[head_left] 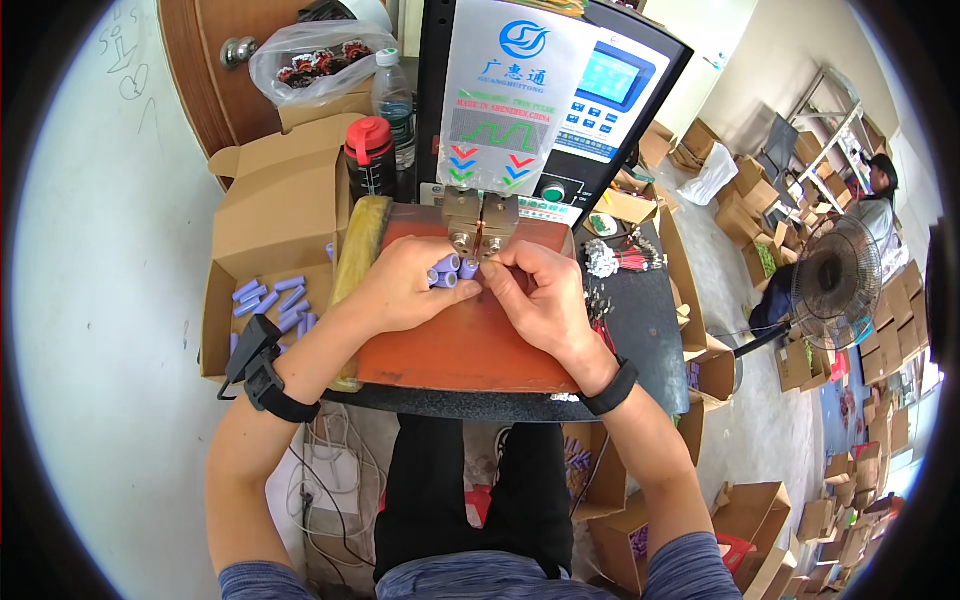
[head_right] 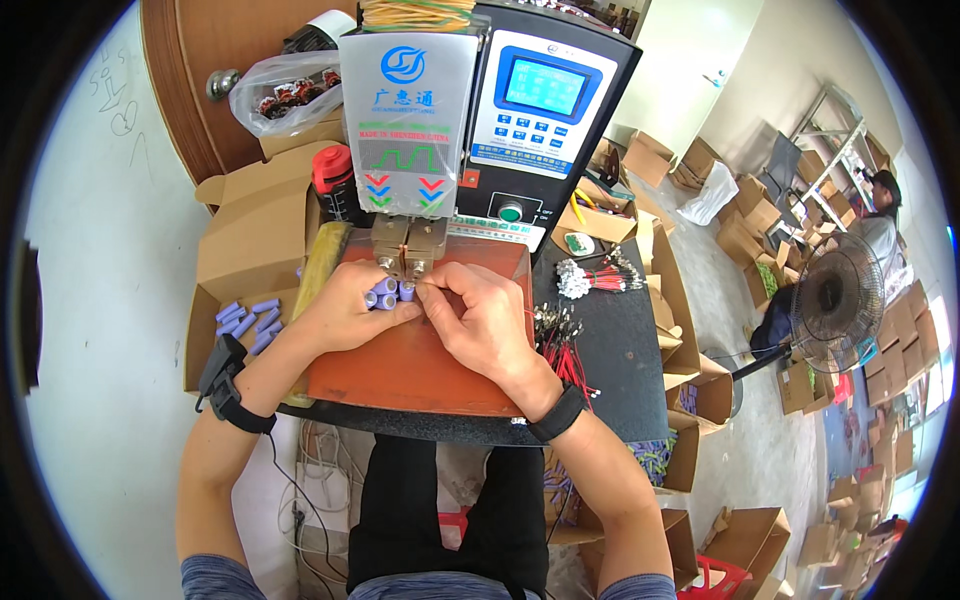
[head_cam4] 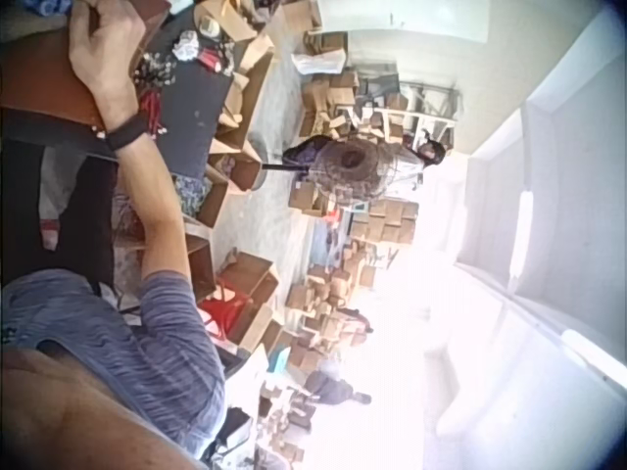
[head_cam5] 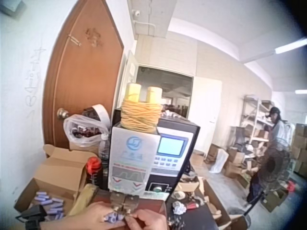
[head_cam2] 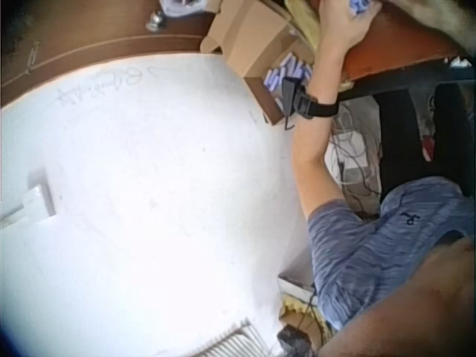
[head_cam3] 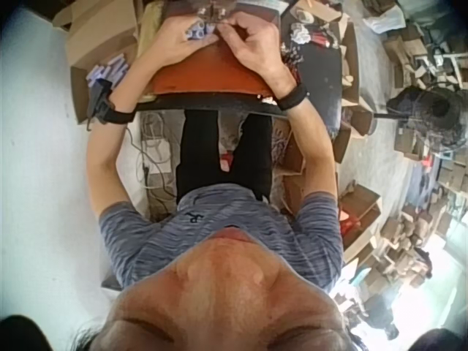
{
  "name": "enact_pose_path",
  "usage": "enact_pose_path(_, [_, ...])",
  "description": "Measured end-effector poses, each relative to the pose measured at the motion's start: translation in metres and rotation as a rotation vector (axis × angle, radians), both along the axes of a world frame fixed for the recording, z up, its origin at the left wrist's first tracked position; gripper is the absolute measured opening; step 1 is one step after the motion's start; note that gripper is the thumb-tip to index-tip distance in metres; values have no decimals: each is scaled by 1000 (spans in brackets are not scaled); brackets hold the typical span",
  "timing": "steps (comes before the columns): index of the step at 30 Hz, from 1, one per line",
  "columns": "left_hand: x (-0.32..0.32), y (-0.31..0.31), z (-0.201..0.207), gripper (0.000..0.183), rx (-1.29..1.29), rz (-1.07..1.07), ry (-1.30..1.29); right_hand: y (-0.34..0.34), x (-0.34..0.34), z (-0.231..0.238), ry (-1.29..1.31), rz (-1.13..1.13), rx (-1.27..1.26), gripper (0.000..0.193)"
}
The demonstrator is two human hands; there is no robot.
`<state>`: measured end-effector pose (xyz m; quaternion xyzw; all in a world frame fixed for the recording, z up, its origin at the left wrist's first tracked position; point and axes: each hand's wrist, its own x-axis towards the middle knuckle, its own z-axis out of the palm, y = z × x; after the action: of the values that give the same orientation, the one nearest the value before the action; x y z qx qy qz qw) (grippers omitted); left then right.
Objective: Spot welding battery cells into a multi-cell pack using an industrial welding machine.
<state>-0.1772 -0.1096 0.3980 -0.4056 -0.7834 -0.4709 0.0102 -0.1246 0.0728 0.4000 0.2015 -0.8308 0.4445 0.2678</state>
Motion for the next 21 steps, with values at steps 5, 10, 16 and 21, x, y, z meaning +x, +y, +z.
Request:
enact_pose_path(5, [-1,1,-3,28,4,3,7,1,2,3,-9,-41,62,9])
enact_pose_path(10, [0,0,2,28,-31,5,-68,-1,2,2,11,-42,55,9])
enact_pose_path(16, [1,-5,-1,28,-15,1,-50,-5,0,-1,16,-13,27,8])
enact_pose_path(21, [2,-5,2,24,-9,7,39,-7,1,2,44,-22,5,5])
